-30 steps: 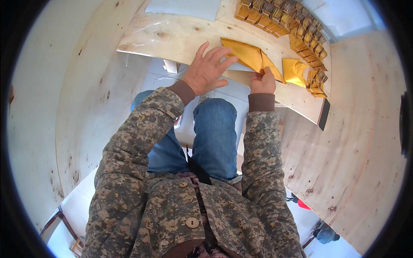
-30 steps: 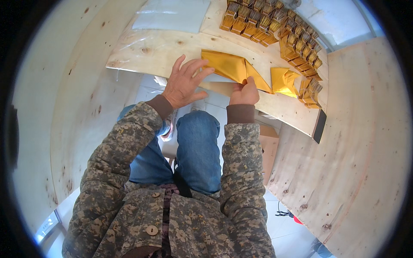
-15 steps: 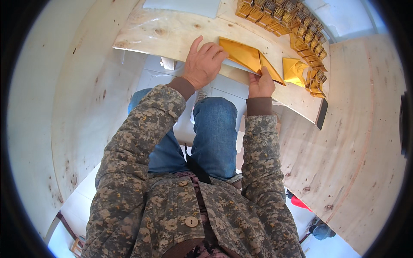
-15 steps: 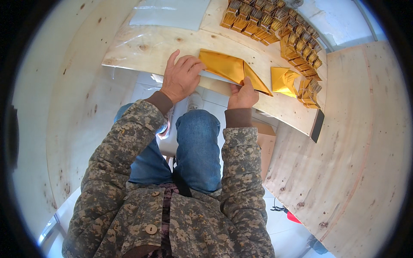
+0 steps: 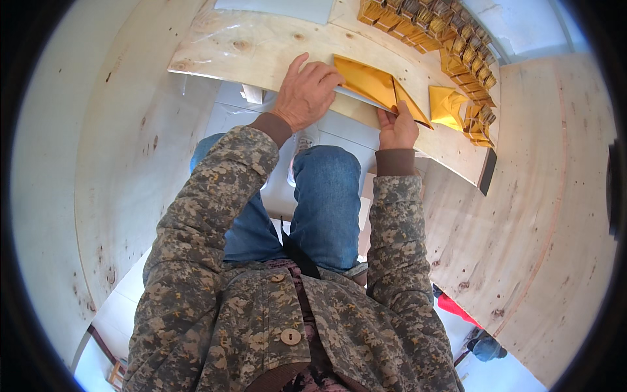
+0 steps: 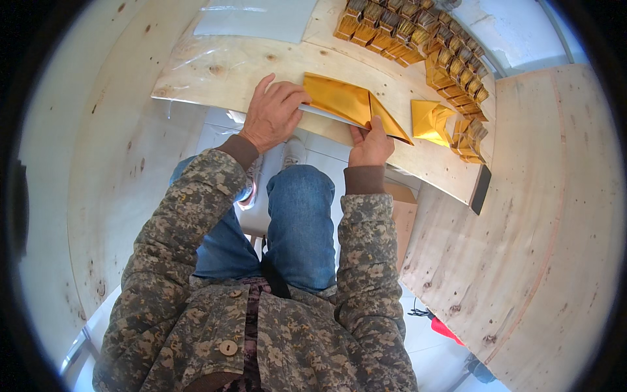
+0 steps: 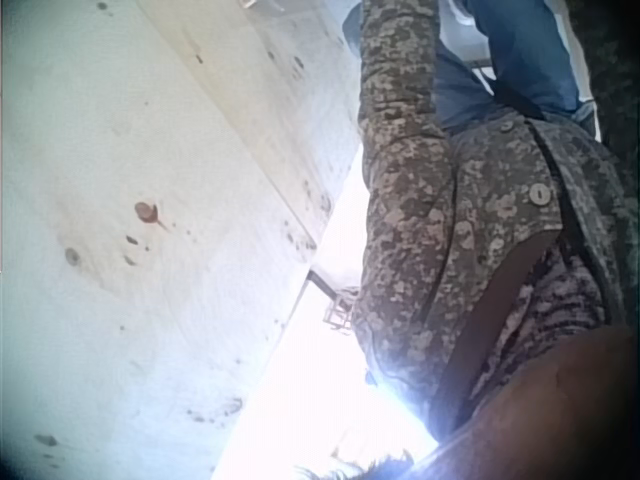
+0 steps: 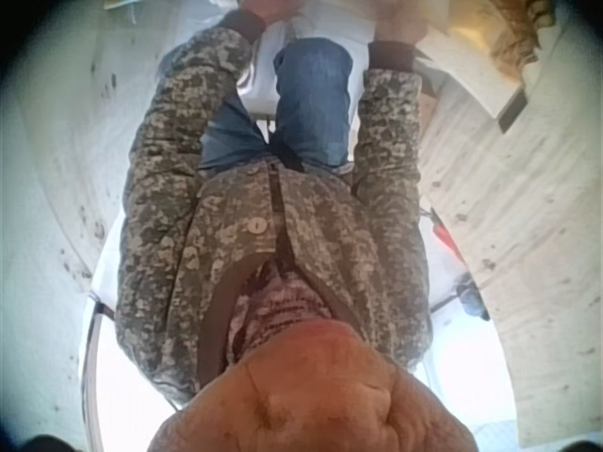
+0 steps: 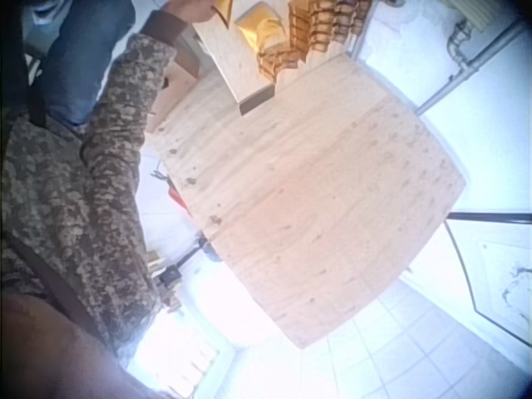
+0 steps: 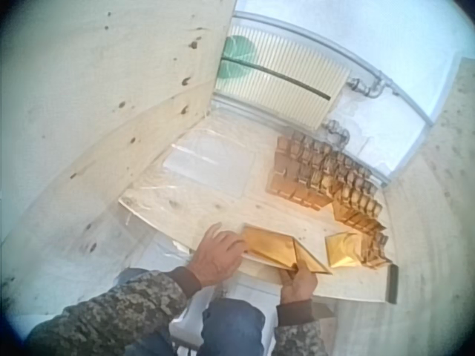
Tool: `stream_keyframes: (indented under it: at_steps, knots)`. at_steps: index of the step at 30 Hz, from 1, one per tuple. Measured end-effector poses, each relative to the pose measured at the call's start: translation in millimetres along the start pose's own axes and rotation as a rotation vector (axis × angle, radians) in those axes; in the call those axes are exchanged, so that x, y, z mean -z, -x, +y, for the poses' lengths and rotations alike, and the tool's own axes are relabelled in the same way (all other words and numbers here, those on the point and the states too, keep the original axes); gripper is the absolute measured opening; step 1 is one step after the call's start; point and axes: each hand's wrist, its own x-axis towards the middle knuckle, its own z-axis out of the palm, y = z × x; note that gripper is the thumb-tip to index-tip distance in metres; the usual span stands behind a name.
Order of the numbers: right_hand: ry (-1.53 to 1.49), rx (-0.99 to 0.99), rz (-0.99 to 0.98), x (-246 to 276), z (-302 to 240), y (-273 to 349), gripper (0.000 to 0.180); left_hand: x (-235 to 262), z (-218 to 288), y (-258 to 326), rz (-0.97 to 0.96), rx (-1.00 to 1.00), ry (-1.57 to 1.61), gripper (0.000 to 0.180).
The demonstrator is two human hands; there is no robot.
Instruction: The person folds a rectangular sheet of gold-colored paper into a triangular packet by hand. They make multiple precise creases, fold the sides inward, and tuck the ends to form a sealed packet, then place it with others on the table.
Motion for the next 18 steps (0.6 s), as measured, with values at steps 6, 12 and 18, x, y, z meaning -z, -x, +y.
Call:
stream_keyframes:
  at_steps: [6, 12, 18]
  knots:
    - [0.009, -0.034, -0.067, -0.4, -0.4, -4.6, 0.026, 2.1, -7.5, 1.5, 0.016, 0.021, 0.028, 0.021]
    - [0.317, -0.174, -0.178, 17.7, -21.4, 2.9, 0.049, 1.2, -14.2, 7.5, -0.061, -0.023, 0.047, 0.016]
    - [0.281, -0.156, -0.059, 46.3, -27.5, 31.0, 0.059, 0.0, -16.5, 10.0, -0.085, 0.003, 0.062, 0.014]
